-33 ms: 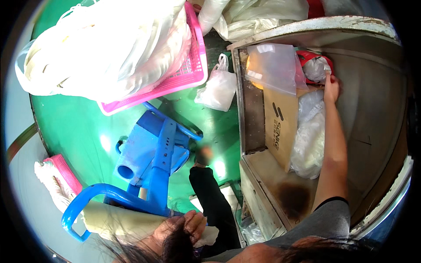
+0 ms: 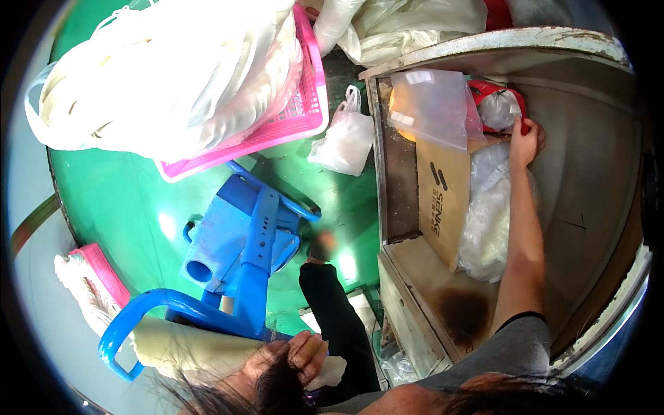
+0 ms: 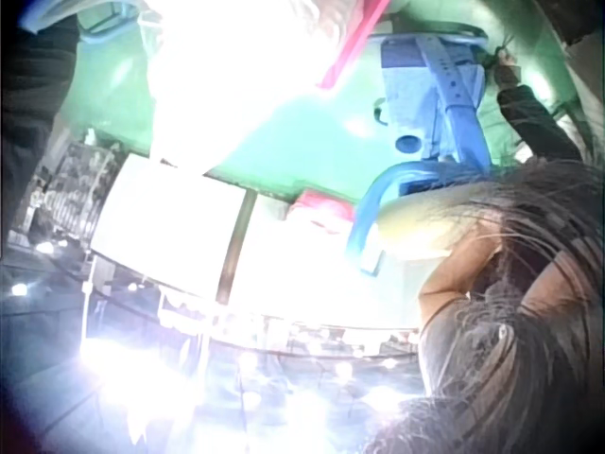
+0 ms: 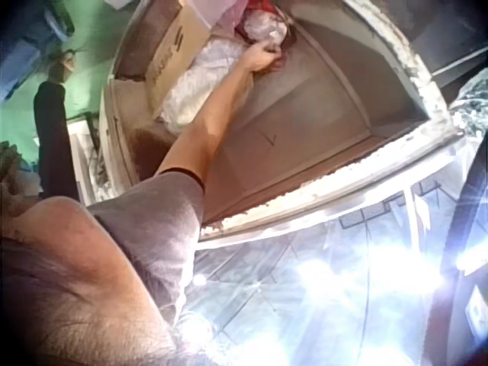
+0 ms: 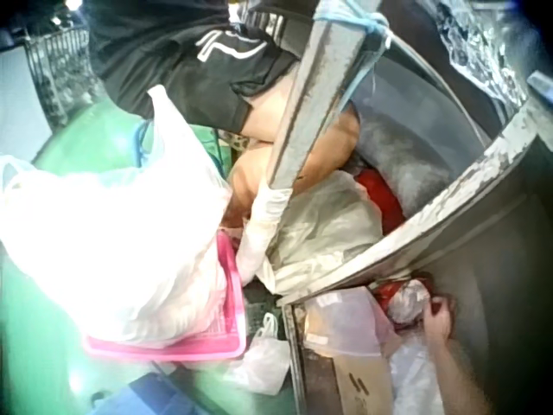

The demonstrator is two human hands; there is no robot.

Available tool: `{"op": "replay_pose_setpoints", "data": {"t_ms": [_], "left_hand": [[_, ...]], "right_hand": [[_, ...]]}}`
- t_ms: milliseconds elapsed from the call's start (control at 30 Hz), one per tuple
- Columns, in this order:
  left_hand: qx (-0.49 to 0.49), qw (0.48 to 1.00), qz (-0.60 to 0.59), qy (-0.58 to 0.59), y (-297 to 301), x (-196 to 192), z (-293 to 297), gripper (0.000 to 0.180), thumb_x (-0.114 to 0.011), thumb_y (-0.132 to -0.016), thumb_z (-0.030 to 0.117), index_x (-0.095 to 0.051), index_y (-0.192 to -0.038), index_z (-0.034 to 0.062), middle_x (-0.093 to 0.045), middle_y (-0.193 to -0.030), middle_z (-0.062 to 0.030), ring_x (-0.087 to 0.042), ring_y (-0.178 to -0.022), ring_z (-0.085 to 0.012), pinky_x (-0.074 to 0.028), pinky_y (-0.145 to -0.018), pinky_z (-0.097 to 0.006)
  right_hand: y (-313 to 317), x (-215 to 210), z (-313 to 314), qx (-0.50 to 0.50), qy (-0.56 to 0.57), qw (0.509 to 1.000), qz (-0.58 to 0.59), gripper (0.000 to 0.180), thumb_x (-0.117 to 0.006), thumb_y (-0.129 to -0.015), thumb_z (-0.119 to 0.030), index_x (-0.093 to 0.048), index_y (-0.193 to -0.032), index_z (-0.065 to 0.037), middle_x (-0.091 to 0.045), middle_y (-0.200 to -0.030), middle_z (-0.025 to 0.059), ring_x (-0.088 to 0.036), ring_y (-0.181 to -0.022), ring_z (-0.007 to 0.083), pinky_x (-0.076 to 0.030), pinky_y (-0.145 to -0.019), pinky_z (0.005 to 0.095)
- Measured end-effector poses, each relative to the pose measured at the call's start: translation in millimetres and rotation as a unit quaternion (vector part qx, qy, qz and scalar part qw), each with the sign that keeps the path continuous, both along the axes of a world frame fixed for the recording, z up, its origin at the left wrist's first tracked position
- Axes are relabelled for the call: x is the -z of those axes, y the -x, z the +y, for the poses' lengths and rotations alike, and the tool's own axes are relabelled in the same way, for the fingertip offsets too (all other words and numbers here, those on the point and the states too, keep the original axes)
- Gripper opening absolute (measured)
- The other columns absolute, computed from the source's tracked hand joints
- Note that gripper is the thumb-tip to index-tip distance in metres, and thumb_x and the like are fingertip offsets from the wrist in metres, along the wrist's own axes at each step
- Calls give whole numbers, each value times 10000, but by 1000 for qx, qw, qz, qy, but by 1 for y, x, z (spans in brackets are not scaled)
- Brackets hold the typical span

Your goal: The person picks up and organizes fabric shoe uppers using a heat machine, then gathers bunches of uppers from a workstation, places them into a clear plastic bag, and stacks them in a pink basket.

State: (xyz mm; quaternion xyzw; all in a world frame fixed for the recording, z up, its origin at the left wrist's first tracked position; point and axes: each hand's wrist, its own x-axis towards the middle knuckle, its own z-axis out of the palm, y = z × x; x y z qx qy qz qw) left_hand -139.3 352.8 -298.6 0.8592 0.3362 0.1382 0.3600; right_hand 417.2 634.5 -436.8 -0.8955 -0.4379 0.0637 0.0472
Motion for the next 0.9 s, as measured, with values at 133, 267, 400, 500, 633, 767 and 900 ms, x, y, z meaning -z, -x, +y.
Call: {"op": "replay_pose_setpoints", "data": {"t_ms": [133, 267, 400, 500, 633, 767, 900], "left_hand": [[-70, 996, 44, -10, -5, -25, -10, 285, -642, -698, 107, -674, -981, 79, -616, -1050, -76, -582, -979, -220, -492, -709, -262], [-84, 992, -6, -98, -2, 1, -7, 241, -619, -727, 133, -683, -959, 111, -636, -1024, -37, -586, -986, -172, -479, -690, -231], [-49, 995, 18, -82, 1, -12, -3, 214, -602, -765, 171, -689, -960, 149, -639, -1034, 7, -594, -990, -114, -439, -727, -192], [-58, 994, 50, -81, 5, -15, -11, 218, -606, -754, 168, -683, -956, 142, -637, -1041, 3, -601, -983, -127, -442, -724, -215], [-120, 990, -19, -69, -3, -13, -13, 276, -617, -722, 136, -663, -992, 98, -640, -1020, -25, -610, -973, -170, -459, -714, -273], [-138, 983, -72, -95, 7, -33, -17, 312, -626, -738, 127, -629, -1040, 50, -609, -1098, -84, -578, -1051, -245, -473, -794, -333], [-320, 920, -189, 122, 3, -41, -3, 591, -673, -798, 297, -444, -1254, -1, -406, -1324, -210, -432, -1217, -319, -385, -971, -426]], "right_hand": [[194, 72, -58, -395, -202, 845, 298, 434, -619, -749, 22, -530, -1167, -60, -546, -1110, 89, -560, -887, 183, -463, -731, 273], [283, 187, -75, -374, 124, 876, 278, 796, -682, -708, 20, -324, -1403, -132, -273, -1442, 195, -544, -1057, 313, -496, -830, 349], [286, 259, -87, -295, 126, 918, 235, 714, -746, -668, -72, -435, -1310, -97, -443, -1279, 217, -563, -1011, 352, -471, -857, 417], [304, 237, -153, -234, 88, 934, 257, 378, -741, -695, -179, -583, -995, -12, -539, -1037, 186, -555, -960, 351, -462, -818, 391], [260, 110, -242, -236, -77, 920, 301, 297, -719, -704, -176, -570, -883, 8, -516, -942, 157, -540, -883, 337, -452, -763, 371], [285, -95, -284, -286, -130, 917, 245, 212, -659, -689, -81, -567, -866, -8, -503, -951, 145, -536, -867, 318, -455, -758, 361], [326, -260, -344, -288, -198, 915, 200, 223, -634, -631, -30, -593, -850, -20, -497, -922, 131, -532, -827, 299, -460, -715, 359]]}}
